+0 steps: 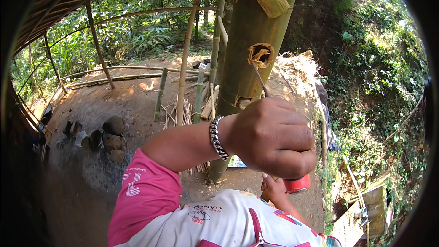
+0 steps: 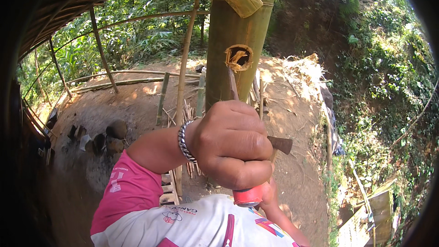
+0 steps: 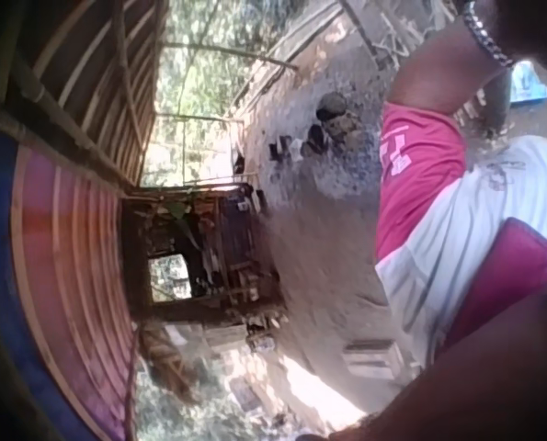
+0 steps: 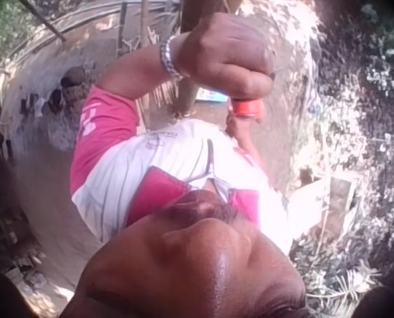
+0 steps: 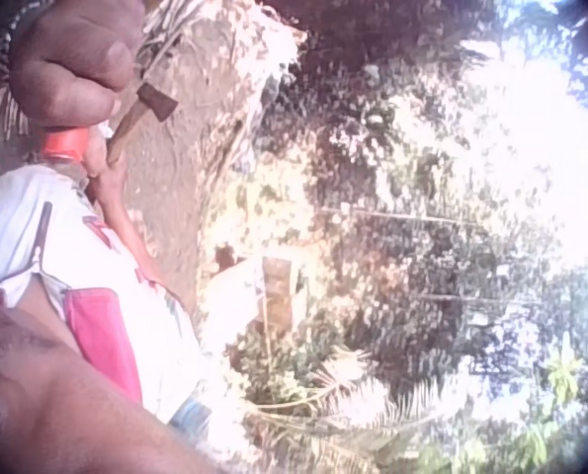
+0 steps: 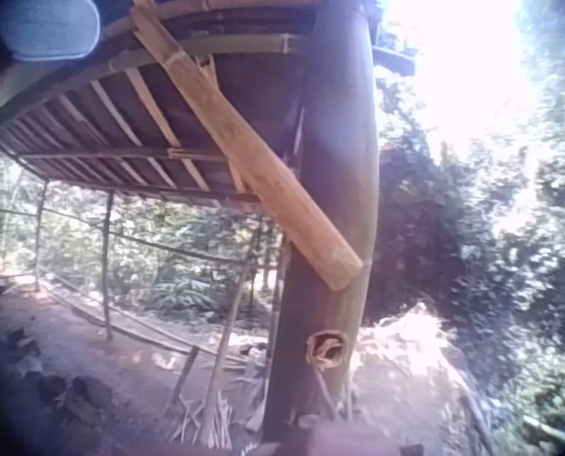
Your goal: The person uses a chisel and a small axe to carve a hole into a vertical bamboo pole. They repeatedly strike the chisel with the axe to remove material and then use a knife to refine the edges of the opening.
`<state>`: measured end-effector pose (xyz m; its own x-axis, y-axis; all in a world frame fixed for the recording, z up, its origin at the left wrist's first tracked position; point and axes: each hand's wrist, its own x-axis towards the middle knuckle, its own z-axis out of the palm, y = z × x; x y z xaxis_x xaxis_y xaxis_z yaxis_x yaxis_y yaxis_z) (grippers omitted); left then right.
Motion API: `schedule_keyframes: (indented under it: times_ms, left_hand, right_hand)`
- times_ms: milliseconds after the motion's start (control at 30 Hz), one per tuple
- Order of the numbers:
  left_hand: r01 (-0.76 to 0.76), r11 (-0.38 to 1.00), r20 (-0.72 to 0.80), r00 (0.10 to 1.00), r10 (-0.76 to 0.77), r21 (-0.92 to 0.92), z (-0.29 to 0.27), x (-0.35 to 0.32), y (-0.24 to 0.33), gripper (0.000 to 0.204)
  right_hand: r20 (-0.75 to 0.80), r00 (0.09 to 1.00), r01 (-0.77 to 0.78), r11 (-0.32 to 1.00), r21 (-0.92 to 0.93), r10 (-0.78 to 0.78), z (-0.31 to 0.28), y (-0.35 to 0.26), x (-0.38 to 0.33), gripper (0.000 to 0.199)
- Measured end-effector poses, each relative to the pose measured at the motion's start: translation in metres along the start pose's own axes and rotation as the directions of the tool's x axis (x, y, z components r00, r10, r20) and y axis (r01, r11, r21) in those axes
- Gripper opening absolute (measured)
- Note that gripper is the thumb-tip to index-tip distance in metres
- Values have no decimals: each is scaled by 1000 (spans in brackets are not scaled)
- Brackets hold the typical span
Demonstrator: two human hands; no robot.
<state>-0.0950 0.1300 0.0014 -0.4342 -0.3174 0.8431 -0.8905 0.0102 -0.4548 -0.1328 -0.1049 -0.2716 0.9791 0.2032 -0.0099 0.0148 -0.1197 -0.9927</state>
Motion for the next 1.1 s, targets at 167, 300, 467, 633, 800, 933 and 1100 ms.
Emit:
schedule_keyframes:
  times_ms: [167,300,467,633,800,933,1100]
  left_hand:
    - [7,1000,-8,1000,-7,5,-4,-2,-4,18]
    - [3,1000,-12,1000,-2,8,-5,-2,-5,25]
    - [24,1000,-19,1000,-24,-13,-7,-3,-4,32]
    - [170,985,-35,985,-169,8,-5,-4,2,25]
    - [207,978,-131,970,-205,-1,-8,-8,5,28]
    - [164,985,-224,964,-146,63,-6,-9,3,25]
    - [140,987,-188,974,-125,73,-10,-9,3,24]
  right_hand:
    - [-15,993,111,982,-154,-115,11,-12,-13,22]
    - [-41,999,-9,988,-157,2,18,-16,-16,23]
    - [-112,989,-82,984,157,100,27,-10,-28,23]
    - [-190,982,32,987,156,-1,25,-31,-33,21]
    - [-258,909,360,928,97,-326,6,-73,-33,18]
    - [-236,810,577,801,159,-537,13,-123,-48,25]
    - [-40,744,667,739,94,-667,33,-121,-71,27]
